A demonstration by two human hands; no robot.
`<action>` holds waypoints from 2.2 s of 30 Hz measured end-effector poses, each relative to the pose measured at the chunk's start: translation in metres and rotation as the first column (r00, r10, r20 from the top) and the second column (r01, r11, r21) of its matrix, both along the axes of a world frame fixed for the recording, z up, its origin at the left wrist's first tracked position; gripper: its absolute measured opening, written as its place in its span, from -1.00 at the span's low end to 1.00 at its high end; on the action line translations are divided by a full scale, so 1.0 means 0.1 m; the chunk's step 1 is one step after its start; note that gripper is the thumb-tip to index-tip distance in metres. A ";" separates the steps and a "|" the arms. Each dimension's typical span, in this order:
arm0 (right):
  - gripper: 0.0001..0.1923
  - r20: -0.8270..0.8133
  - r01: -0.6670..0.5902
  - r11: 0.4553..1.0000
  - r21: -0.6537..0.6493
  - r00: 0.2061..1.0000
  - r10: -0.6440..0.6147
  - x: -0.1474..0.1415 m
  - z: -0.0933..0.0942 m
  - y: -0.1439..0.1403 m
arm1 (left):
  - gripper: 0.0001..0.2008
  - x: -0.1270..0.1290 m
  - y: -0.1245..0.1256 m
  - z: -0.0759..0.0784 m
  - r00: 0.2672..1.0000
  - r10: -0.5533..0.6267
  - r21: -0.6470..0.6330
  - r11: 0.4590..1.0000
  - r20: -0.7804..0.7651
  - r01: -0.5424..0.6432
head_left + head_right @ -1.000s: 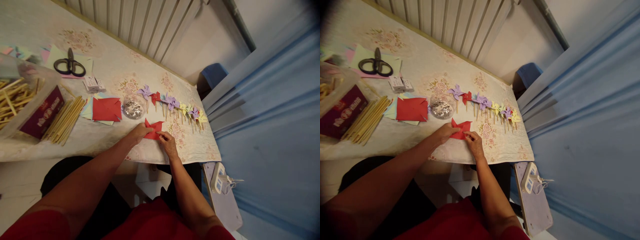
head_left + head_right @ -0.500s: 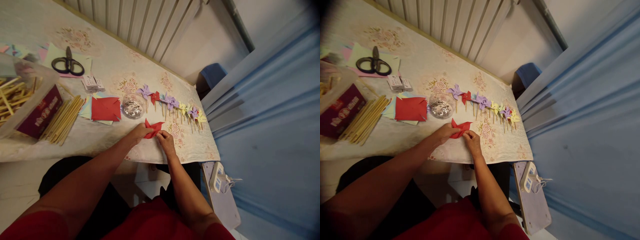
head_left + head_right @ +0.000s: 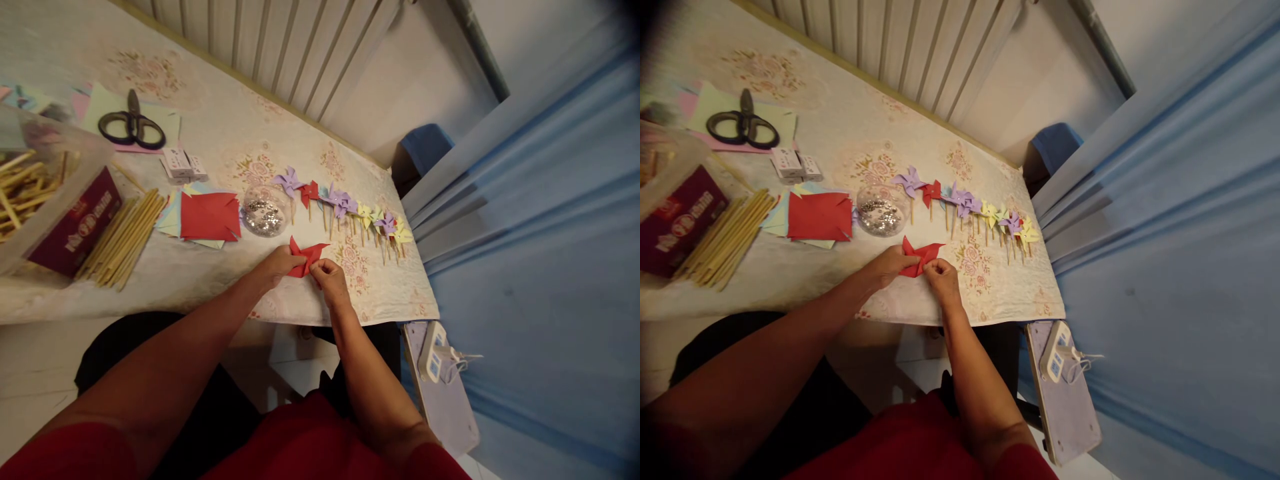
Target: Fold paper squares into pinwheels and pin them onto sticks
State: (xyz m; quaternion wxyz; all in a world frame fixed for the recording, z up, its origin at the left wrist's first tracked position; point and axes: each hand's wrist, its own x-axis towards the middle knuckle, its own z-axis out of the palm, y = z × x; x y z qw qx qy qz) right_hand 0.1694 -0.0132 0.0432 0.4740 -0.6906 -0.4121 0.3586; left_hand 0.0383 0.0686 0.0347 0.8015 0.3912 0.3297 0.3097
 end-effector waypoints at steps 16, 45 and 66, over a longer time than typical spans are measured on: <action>-0.82 0.060 0.127 0.992 -0.004 0.990 -0.127 -0.08 -0.06 0.04 | -0.94 0.02 0.01 -0.04 1.000 0.001 0.027 1.000 -0.012 0.000; -0.73 0.050 0.111 0.994 -0.006 0.993 -0.110 -0.09 -0.06 0.04 | -0.95 0.03 0.00 -0.04 0.999 0.006 0.052 0.999 -0.049 -0.003; -0.77 0.310 -0.380 0.895 -0.234 0.843 0.439 0.38 0.61 0.18 | -0.90 -0.07 0.05 -0.06 0.917 -0.253 0.323 0.878 -0.310 0.352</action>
